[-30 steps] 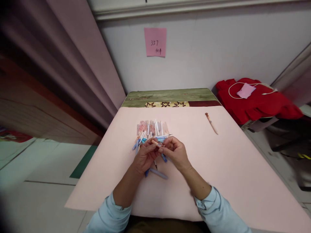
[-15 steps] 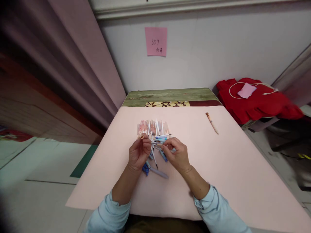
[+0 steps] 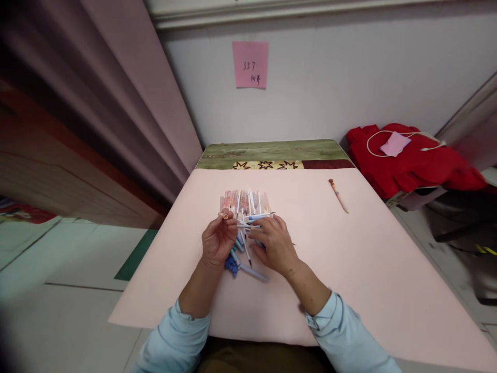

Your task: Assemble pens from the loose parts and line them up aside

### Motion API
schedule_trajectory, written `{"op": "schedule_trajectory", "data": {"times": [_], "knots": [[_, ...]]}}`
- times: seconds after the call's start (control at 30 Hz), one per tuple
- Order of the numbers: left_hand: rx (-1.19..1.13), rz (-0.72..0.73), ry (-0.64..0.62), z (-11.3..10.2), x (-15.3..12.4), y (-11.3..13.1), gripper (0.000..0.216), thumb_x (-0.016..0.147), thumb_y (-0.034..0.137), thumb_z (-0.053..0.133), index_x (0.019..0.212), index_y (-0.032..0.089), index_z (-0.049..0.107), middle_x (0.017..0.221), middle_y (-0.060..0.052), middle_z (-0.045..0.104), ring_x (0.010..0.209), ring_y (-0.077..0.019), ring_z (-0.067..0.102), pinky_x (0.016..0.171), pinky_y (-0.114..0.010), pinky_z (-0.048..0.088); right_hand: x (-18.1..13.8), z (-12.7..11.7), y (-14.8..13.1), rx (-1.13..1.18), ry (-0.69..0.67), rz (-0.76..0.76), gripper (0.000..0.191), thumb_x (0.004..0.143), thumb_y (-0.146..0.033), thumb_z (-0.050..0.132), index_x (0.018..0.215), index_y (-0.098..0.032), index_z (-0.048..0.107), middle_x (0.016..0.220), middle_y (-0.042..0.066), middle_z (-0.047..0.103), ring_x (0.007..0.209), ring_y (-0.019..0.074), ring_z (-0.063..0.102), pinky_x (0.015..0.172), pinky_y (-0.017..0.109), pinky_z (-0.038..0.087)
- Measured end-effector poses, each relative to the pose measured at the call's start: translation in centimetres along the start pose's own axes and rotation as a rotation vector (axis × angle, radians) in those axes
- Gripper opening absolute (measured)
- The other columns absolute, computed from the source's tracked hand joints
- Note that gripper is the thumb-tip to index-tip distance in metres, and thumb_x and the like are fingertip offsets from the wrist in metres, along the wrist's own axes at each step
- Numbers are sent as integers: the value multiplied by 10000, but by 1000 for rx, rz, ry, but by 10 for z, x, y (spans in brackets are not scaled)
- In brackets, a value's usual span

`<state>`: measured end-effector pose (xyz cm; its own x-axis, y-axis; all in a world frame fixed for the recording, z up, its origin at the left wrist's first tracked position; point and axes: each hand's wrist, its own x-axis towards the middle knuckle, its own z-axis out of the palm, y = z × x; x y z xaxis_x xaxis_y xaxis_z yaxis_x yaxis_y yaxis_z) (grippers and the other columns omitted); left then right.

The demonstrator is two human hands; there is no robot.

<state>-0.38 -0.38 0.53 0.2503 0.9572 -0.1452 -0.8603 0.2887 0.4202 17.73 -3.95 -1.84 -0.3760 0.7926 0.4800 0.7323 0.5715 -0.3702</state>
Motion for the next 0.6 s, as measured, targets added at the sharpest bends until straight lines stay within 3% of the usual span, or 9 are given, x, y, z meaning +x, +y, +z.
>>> {"op": "schedule_trajectory", "data": {"times": [0.17,0.4,0.6], "knots": [[-11,30,39,1,1,2,51,835,129,595,883,146,593,832,-23,619,647,-49,602,597,-125,523,-2,5,1,-19,-18,15,163,820,-273,657,978,-282,694,1211,57,628,1204,268,492,1127,524,176],[-31,25,23,0,2,1,75,838,120,590,910,133,602,831,-31,619,656,-52,608,613,-131,532,-3,0,3,-61,-12,77,173,790,-149,596,929,-241,639,1151,67,642,1194,265,496,1129,509,166],[-8,30,60,1,2,1,63,832,125,599,893,140,606,833,-26,623,644,-48,604,602,-130,529,-6,-2,13,-91,7,153,206,787,-155,576,958,-243,651,1132,65,636,1144,244,528,1126,491,167]]}}
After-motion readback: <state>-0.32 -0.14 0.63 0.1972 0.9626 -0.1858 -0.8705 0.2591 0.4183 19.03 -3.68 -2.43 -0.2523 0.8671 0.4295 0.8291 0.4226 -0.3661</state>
